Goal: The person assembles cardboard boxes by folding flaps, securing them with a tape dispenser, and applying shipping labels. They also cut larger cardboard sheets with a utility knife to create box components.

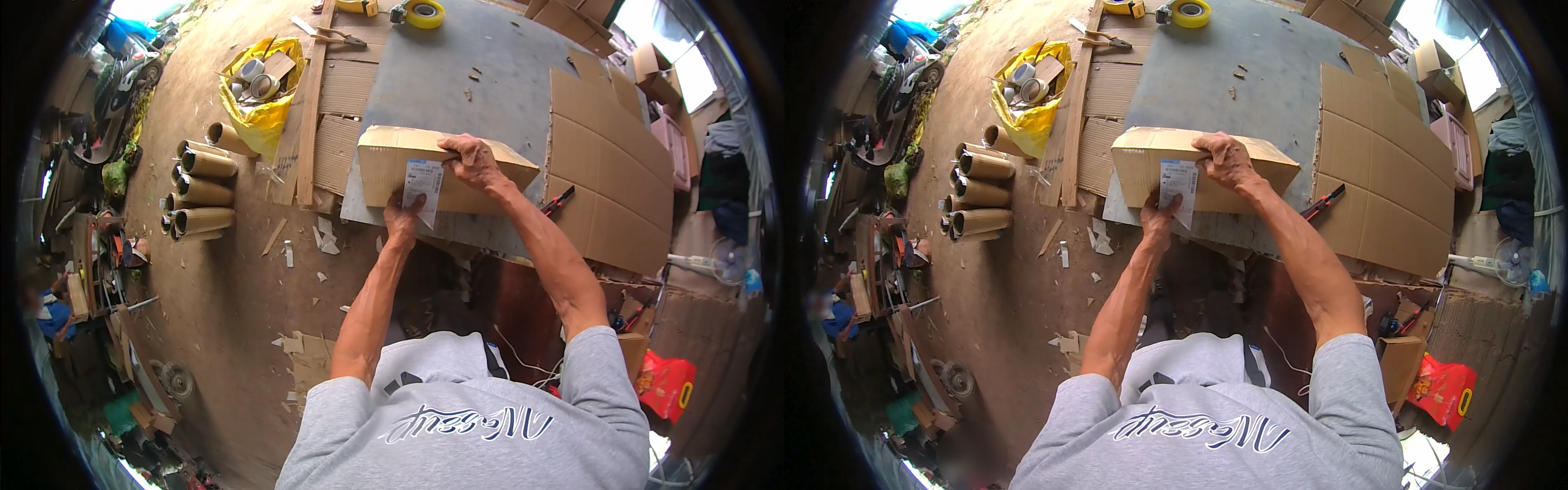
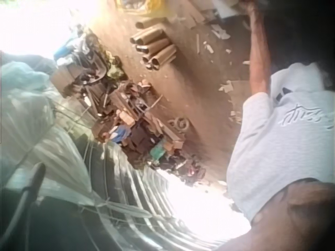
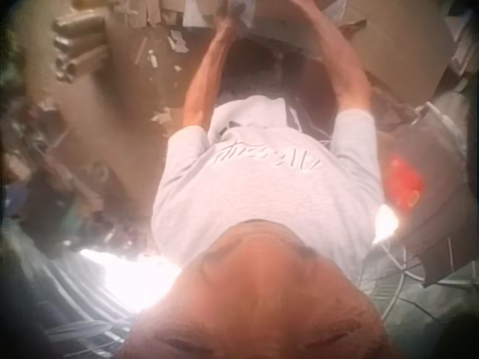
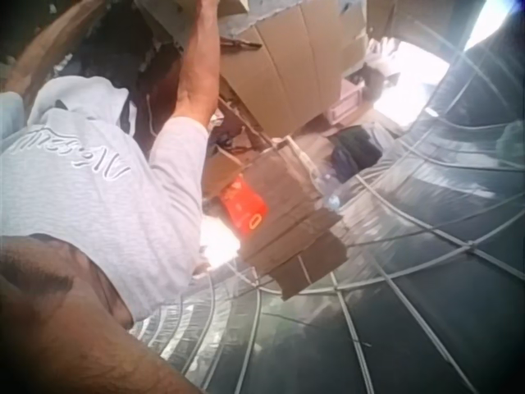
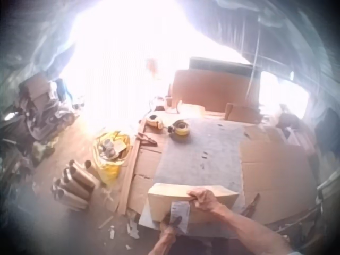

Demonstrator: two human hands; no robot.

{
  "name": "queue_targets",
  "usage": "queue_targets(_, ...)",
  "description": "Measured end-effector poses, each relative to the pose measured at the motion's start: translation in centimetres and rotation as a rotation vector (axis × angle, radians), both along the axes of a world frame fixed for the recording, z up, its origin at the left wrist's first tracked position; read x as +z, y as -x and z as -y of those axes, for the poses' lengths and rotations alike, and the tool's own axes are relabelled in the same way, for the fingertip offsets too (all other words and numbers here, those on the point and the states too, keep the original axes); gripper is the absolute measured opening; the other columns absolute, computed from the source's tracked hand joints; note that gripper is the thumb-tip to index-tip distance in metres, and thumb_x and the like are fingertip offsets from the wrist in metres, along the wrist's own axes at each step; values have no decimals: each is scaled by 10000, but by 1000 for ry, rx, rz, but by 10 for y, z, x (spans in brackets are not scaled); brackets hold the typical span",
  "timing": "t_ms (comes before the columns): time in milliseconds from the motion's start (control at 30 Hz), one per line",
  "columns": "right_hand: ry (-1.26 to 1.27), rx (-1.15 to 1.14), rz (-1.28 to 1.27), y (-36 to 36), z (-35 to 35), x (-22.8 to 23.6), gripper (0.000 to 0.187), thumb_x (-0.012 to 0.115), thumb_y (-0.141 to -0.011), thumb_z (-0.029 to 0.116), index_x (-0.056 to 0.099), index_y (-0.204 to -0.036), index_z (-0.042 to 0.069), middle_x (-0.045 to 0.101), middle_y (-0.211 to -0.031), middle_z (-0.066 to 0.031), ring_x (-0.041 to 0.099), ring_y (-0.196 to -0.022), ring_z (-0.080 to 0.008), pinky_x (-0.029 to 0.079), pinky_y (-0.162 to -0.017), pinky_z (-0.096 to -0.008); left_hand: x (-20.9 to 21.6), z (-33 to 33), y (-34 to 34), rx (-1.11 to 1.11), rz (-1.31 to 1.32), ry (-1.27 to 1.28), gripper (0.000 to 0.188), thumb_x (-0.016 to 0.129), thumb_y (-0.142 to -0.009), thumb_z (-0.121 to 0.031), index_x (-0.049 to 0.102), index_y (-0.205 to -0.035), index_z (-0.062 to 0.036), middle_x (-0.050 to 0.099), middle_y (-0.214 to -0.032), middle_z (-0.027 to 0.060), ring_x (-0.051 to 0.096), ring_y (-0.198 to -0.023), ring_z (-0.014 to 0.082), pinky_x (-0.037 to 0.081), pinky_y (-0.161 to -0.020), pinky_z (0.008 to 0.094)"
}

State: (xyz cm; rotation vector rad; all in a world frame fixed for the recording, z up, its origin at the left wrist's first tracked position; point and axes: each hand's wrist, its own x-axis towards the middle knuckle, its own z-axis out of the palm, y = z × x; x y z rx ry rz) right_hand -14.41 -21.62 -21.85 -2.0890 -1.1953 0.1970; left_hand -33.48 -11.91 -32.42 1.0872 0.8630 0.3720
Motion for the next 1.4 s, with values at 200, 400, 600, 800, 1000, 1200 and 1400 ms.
queue_targets(200,-177,15,164,5,-1,5,377,727,-707,29,728,-1083,52,730,-1065,-150,667,-1018,-328,532,-923,-395,-26,5,-10,31,22,-55,314,780,-852,-65,702,-1145,16,726,-999,40,639,-853,137,509,-793,312)
queue_targets(400,-262,-82,-630,66,-18,12,381,494,-736,-66,701,-1056,-60,739,-1030,-164,706,-982,-296,563,-915,-382,-27,2,-11,80,77,12,276,770,-859,-92,723,-1104,24,725,-970,29,621,-846,127,503,-780,306)
queue_targets(600,-522,-554,-1563,94,-46,-52,312,437,-789,-76,662,-999,-128,717,-1029,-235,712,-960,-354,603,-904,-400,-21,5,-16,128,52,-309,291,724,-896,-133,693,-1115,56,710,-993,53,611,-873,138,495,-774,297)
queue_targets(800,-424,-411,-1671,101,-28,-60,315,451,-818,-65,647,-1056,-131,690,-1076,-249,671,-1073,-373,557,-1019,-442,-9,6,18,-124,-150,-147,267,707,-880,-151,694,-1040,63,692,-931,50,604,-856,142,490,-746,324)
queue_targets(1000,-550,-466,-1702,90,-39,-50,321,451,-820,-48,631,-1076,-120,684,-1109,-230,650,-1110,-370,545,-1026,-456,-29,21,51,-168,-226,-84,209,726,-799,-141,713,-885,50,666,-769,76,569,-740,138,460,-669,348)
queue_targets(1200,-302,-430,-1743,139,-15,-148,291,493,-823,-4,636,-1071,-55,693,-1045,-185,684,-983,-317,577,-948,-422,-81,35,192,-760,-886,-551,428,830,-736,-250,703,-1049,12,703,-1043,239,673,-957,396,533,-833,476)
queue_targets(1400,-281,-349,-1386,114,-5,-99,237,499,-978,124,670,-1020,-35,697,-1026,-141,695,-950,-264,594,-874,-395,57,-29,88,-339,-253,-1379,667,736,-751,-44,510,-1378,-42,532,-1283,235,506,-1190,425,398,-1014,526)
